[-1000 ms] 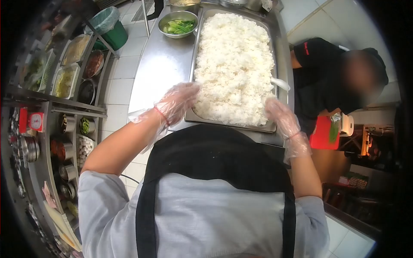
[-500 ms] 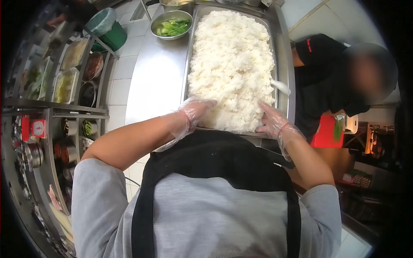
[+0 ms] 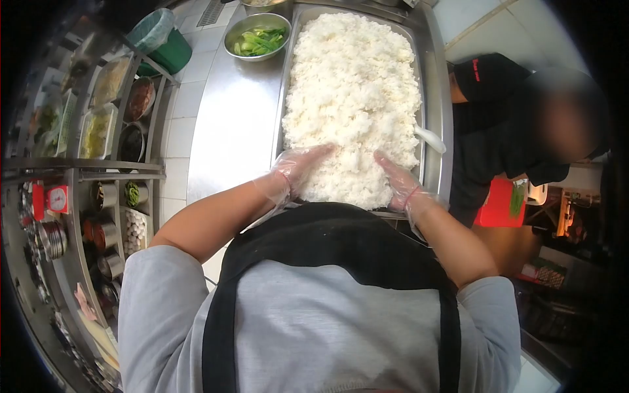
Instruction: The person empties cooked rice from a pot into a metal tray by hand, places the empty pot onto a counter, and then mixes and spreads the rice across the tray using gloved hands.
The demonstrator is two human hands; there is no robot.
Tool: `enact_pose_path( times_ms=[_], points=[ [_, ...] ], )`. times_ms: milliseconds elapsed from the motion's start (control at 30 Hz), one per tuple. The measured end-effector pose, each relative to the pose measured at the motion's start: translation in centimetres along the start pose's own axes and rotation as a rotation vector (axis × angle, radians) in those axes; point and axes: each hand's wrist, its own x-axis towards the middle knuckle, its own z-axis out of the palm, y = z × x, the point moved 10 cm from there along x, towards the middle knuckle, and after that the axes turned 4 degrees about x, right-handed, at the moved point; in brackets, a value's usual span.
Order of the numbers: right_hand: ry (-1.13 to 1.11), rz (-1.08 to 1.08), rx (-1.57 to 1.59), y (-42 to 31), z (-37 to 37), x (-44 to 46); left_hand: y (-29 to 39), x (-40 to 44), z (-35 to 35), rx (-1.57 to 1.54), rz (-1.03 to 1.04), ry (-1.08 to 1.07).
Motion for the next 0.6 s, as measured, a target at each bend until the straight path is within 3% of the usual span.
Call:
enact_pose_path(
  times_ms=[133, 200, 333, 500, 600],
  points=[
    [-0.01, -0.066, 0.131, -0.1, 1.5, -0.3, 1.3, -1.8, 0.2, 0.212, -0.006, 0.003],
    [-0.024, -0.09, 0.212, -0.3, 2.3, -0.5, 1.3, -0.8, 1.2, 0.046, 0.116, -0.056],
    [0.012, -0.192, 0.267, -2.1, 3.6, -1.8, 2.2, -0.3, 2.3, -0.125, 0.093, -0.099],
    [-0.16, -0.297, 0.338, -4.5, 6.3, -3.3, 7.8, -6.1, 5.1, -0.155, 0.188, -0.163],
    [-0.093, -0.371, 0.274, -5.4, 6.4, -3.6, 9.4, -7.6, 5.7, -0.108, 0.275, -0.091]
  ],
)
